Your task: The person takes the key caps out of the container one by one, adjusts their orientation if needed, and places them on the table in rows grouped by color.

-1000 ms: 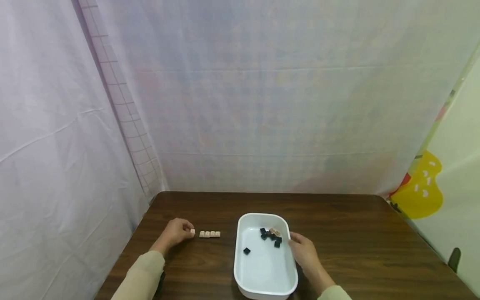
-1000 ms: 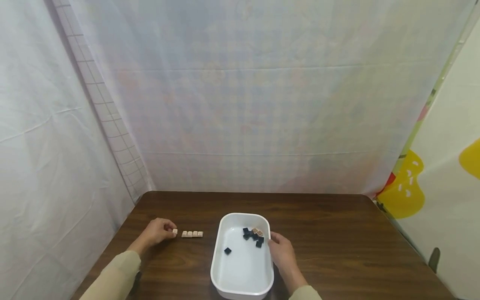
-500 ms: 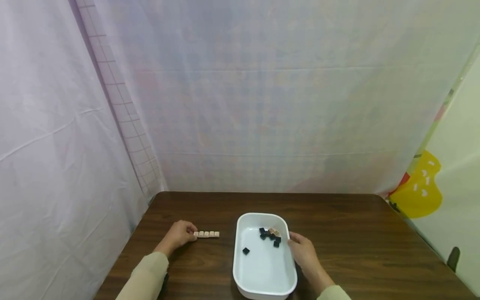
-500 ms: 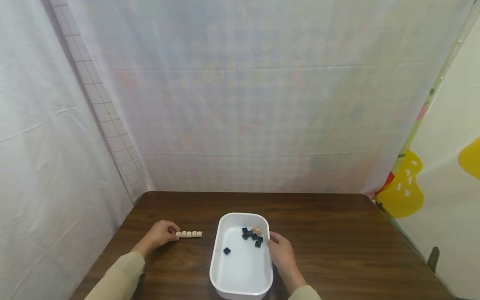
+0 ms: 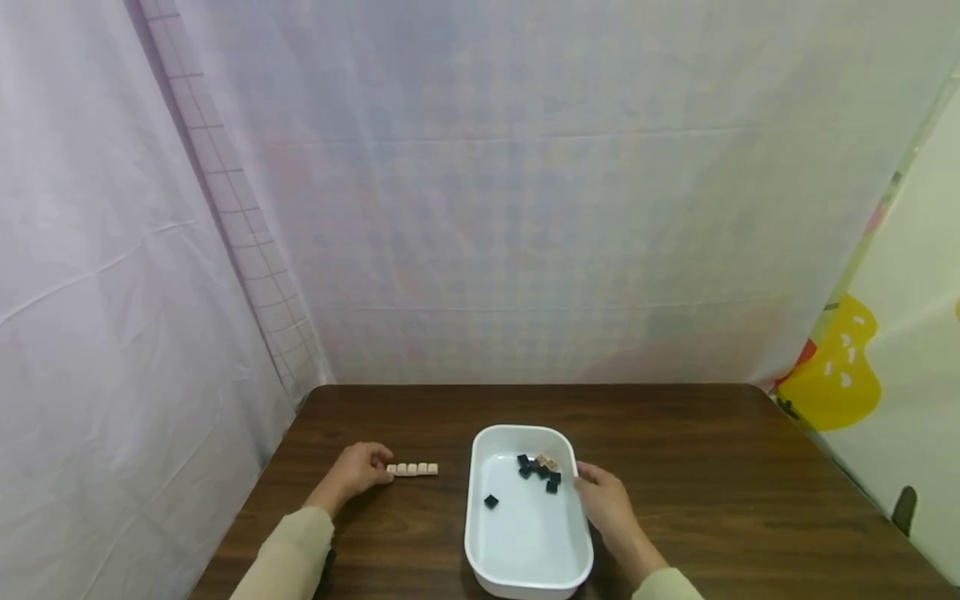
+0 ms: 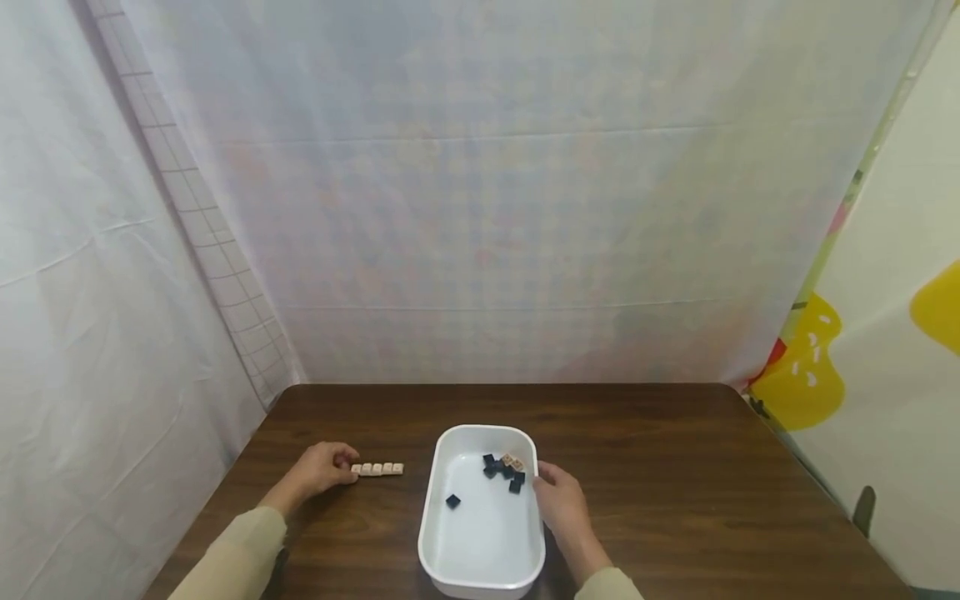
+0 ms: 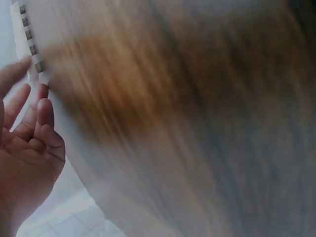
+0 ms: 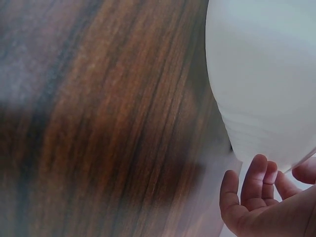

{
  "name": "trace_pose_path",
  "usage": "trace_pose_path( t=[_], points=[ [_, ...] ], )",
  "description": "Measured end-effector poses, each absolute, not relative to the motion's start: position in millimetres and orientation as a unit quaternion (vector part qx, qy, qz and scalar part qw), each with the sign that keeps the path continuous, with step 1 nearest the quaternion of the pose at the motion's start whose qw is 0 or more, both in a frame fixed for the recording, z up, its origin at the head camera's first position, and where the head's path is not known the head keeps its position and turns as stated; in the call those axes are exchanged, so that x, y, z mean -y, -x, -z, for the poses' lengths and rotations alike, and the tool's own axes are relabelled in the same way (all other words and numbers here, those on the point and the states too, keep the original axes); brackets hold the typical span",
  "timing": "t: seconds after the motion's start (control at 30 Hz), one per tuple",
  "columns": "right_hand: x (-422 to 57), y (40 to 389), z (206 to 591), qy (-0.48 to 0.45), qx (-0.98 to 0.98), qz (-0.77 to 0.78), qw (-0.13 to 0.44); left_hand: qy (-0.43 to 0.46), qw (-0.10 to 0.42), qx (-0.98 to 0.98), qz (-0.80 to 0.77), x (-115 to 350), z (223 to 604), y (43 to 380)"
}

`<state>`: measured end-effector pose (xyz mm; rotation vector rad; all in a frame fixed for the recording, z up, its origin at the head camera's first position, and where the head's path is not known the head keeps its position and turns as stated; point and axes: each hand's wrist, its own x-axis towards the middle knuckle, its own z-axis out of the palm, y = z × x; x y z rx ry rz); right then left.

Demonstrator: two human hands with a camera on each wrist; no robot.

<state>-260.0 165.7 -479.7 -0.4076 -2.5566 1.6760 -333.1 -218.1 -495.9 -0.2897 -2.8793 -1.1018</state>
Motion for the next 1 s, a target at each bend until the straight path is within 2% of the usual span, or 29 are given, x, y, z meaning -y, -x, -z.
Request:
trace_pose_path(
  t=[0.23,0.47,0.67,1.0],
  points=[
    [-167,260,480,0.125,0.829,-0.544,0.031,0.095,0.032,0.932,0.348,216,486,335],
    [-167,259,481,0.125,0.829,-0.545,0.032,0.124,0.043,0.925,0.356,191,472,339],
    [-168,257,481,0.122,0.823,-0.554,0.028,0.168,0.064,0.908,0.378,155,462,343],
    [-170,255,480,0.114,0.828,-0.547,0.041,0.218,0.044,0.888,0.403,74,441,339]
  ],
)
